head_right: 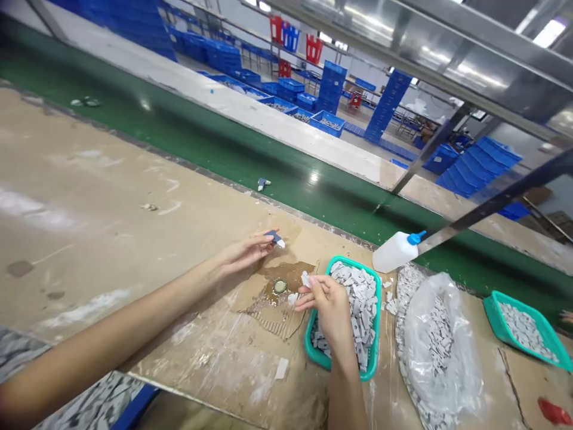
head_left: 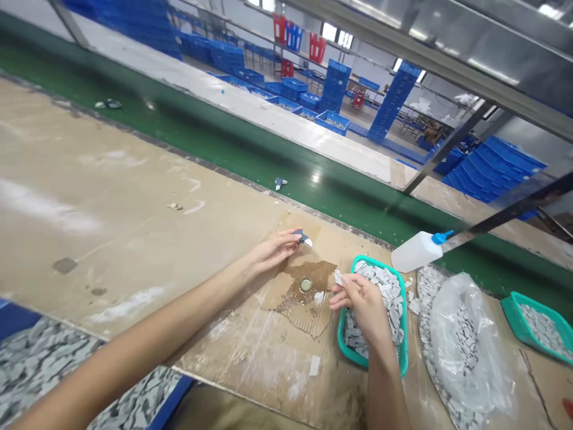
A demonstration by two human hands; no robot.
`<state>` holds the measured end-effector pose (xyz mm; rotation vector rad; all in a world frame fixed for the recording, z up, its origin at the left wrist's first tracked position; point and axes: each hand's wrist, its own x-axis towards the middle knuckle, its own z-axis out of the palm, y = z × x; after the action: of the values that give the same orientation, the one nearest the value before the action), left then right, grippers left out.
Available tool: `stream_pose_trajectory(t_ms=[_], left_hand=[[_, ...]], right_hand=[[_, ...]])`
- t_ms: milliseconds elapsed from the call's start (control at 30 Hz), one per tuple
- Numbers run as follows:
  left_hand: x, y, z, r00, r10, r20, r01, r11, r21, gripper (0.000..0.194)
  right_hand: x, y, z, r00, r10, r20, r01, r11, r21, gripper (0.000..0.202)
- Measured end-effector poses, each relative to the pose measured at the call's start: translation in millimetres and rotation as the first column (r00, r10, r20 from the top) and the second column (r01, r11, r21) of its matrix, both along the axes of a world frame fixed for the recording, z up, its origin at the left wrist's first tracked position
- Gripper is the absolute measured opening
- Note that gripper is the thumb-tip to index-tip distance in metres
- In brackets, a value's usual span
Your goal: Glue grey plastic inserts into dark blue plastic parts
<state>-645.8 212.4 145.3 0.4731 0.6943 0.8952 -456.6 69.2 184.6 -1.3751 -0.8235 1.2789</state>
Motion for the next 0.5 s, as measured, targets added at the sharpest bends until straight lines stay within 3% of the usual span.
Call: stream_pose_trajectory(t_ms=[133, 267, 400, 500], left_hand=[[-4.1, -11.3, -9.1, 0.996, 0.019, 0.089, -0.014, 0.998, -0.058, 0.022], [-8.4, -13.4, -13.8, 0.993, -0.012, 0.118, 0.016, 0.999, -0.034, 0.018], [-13.8, -13.3, -10.0, 0.992, 0.021, 0.128, -0.024, 0.999, 0.028, 0.022], [-17.6, -12.3, -5.7, 0.984, 0.061, 0.166, -0.071, 0.996, 0.059, 0.019]], right_hand=[[-14.3, 4.6, 0.2, 0.994, 0.1, -0.051, -0.102, 0.994, -0.037, 0.05], [-22.5, 8.4, -0.6, 0.993, 0.111, -0.045, -0.114, 0.991, -0.074, 0.042], [-27.5, 10.1, -9.2, 0.964, 0.116, 0.24, -0.113, 0.993, -0.026, 0.04], [-28.2, 8.2, -20.1, 0.84, 0.086, 0.535, -0.114, 0.993, 0.02, 0.041]])
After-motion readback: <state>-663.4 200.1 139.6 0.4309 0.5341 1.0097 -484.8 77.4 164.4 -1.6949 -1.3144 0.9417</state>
